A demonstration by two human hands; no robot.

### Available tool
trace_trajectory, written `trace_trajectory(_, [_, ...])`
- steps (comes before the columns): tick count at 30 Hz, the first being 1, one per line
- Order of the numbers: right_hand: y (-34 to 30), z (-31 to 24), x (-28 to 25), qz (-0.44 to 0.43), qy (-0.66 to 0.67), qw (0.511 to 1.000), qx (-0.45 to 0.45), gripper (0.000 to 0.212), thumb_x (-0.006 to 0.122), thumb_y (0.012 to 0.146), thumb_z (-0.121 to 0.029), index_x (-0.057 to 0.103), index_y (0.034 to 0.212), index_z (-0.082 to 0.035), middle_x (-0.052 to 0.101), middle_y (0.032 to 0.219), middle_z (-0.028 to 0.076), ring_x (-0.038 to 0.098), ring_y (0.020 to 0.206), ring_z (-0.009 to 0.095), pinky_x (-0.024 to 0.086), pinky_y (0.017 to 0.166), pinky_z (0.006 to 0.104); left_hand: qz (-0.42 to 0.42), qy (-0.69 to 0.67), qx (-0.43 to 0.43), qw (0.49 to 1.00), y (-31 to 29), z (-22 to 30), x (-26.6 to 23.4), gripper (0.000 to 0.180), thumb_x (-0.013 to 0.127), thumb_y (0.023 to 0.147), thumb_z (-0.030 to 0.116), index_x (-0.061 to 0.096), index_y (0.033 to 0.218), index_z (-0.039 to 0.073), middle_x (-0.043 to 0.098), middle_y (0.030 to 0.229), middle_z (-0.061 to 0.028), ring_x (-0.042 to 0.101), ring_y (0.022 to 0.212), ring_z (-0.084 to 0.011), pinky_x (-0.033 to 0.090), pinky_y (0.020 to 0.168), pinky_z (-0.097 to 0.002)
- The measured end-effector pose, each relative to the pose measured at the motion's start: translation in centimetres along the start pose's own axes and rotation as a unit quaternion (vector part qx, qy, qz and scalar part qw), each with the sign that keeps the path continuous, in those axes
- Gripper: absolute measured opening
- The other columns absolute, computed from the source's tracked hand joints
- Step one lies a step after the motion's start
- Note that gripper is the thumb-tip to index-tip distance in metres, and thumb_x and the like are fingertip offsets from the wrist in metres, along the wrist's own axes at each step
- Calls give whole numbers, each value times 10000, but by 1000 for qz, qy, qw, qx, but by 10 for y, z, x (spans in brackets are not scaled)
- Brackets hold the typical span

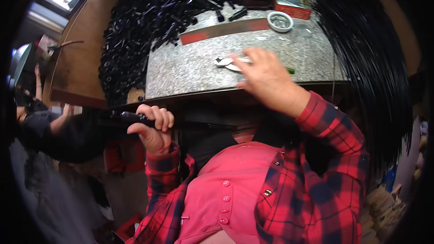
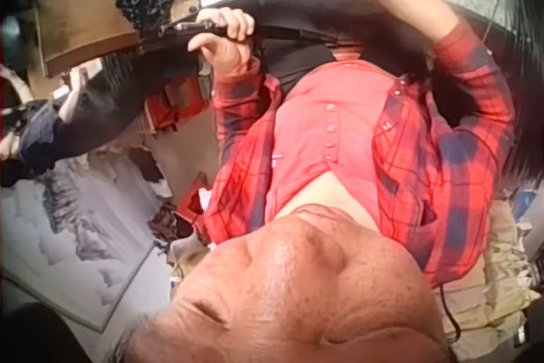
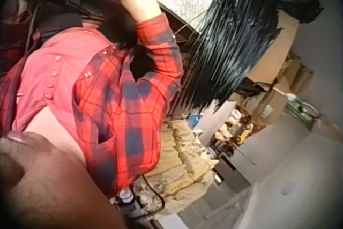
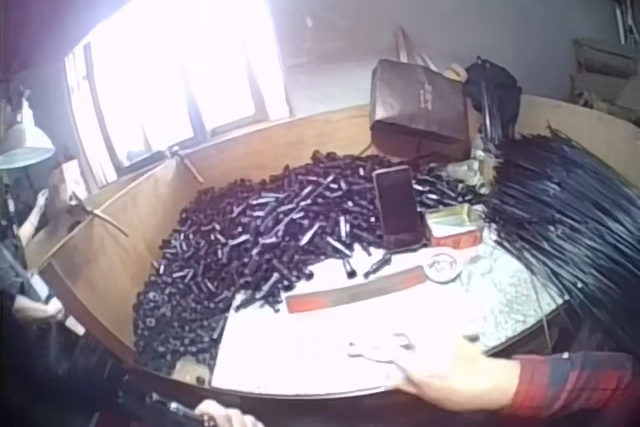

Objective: The person assembles components by gathering plastic rods, inserting their ends into a plastic cap, and securing the bundle by crimping wire around the base with pliers.

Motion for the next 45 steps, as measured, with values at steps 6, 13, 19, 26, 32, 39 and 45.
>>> trace_trajectory(6, [10,-116,-98,59,636,706,-305,601,646,812,-75,461,1384,-72,533,1133,150,548,1044,321,464,916,384,-18,-28,-5,999,3,10,-10,615,527,775,702,406,802,100,336,567,17,326,489,-101,308,487,-258])
trace_trajectory(13, [-9,-138,-149,161,679,604,-385,490,613,890,-119,488,1362,-72,516,1125,179,533,994,323,465,834,383,-20,-95,-2,995,22,29,11,589,511,807,692,361,776,123,301,552,42,288,453,-75,282,462,-230])
trace_trajectory(19, [-31,-168,-34,-198,757,561,-270,420,523,943,-77,452,1348,12,541,1016,169,551,988,306,447,863,376,30,-266,39,963,29,57,-14,541,589,813,620,389,759,120,281,558,51,273,469,-62,270,456,-219])
trace_trajectory(26, [-41,-94,60,-164,825,526,125,849,613,894,-30,78,1536,-184,461,1270,140,593,880,161,538,727,298,119,-415,56,900,34,46,-8,558,573,835,632,384,710,122,300,557,71,304,471,-55,317,480,-207])
trace_trajectory(32, [-3,-41,-51,124,717,685,25,392,652,897,-355,626,983,27,560,1052,167,596,592,160,477,513,246,83,-342,-202,914,-11,-28,39,902,221,808,835,615,1083,72,629,1142,-198,566,1051,-375,418,950,-514])
trace_trajectory(39, [8,-47,-32,-25,428,902,56,183,730,770,-106,610,674,-6,617,688,113,589,609,214,468,575,322,-208,55,-220,951,-23,-29,66,629,482,911,591,537,1119,-1,605,862,-70,613,780,-133,482,737,-247])
trace_trajectory(45, [-18,-76,69,-206,432,873,90,338,730,835,-256,593,683,13,591,570,117,591,492,200,474,496,342,-70,90,41,993,33,56,73,667,728,865,221,299,1354,74,551,1043,-75,571,957,-139,497,830,-282])
Point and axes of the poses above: each hand's wrist, its own y-axis towards the middle knuckle, its own x-axis out of the palm, z = x × y, the point moved 6 cm from there along y, towards the middle knuckle
